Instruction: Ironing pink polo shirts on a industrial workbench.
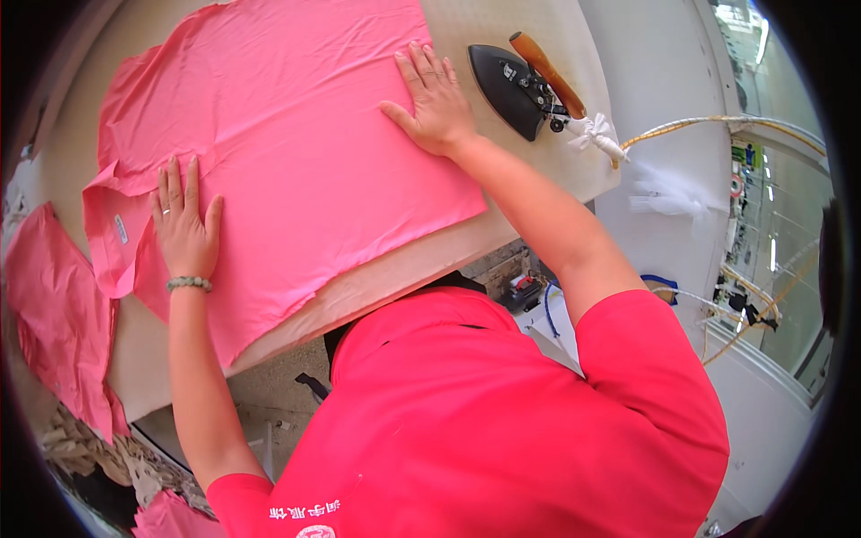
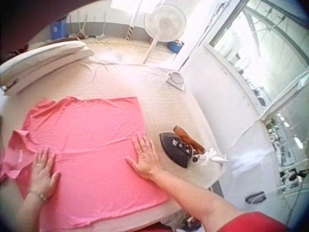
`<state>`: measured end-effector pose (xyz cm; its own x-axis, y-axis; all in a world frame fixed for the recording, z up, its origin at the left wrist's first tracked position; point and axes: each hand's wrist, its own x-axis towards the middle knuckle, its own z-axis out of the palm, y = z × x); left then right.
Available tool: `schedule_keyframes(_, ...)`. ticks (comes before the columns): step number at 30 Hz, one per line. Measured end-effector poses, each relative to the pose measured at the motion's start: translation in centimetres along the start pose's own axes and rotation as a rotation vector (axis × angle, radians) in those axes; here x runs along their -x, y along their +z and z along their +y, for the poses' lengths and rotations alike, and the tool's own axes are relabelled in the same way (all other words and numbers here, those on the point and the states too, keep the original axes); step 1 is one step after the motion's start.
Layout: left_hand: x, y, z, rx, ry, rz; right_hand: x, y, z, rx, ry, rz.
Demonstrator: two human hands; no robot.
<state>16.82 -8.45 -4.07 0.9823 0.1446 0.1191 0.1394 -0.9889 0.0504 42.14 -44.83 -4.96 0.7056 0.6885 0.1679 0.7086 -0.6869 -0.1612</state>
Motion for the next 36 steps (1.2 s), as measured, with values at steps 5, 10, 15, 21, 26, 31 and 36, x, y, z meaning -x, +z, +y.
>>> schedule_keyframes(5, -0.5, -1.2, 17.2, 0.327, 0.082, -0.108, 2.2, -1.8, 1.8, -0.016, -0.049, -0.066)
schedule_keyframes(10, 0.6, -1.2, 32.7, 0.522, 0.3, -0.246, 3.0, -12.0, 8.9, 0.176, -0.085, 0.207)
schedule_keyframes(15, 0.5, -1.0, 35.8, 0.493, 0.344, -0.046, 4.7, -14.2, 12.6, 0.052, 0.202, -0.047)
schedule_keyframes(21, 1.3, -1.4, 37.6, 0.487, 0.164, 0.122, -0.9, -17.2, 11.8, -0.301, 0.535, -0.539)
schedule_keyframes(26, 0.9, -1.2, 39.3, 0.399, 0.115, 0.157, -2.3, -14.2, 9.1, -0.271, 0.028, -0.433)
schedule_keyframes(31, 0.7, -0.7, 39.4, 0.356, 0.119, 0.129, -7.5, -10.6, 5.0, -0.111, -0.046, -0.498)
schedule_keyframes(36, 1.1, -0.2, 39.7, 0.403, 0.147, 0.135, -7.0, -10.7, 2.9, -0.005, -0.008, -0.584)
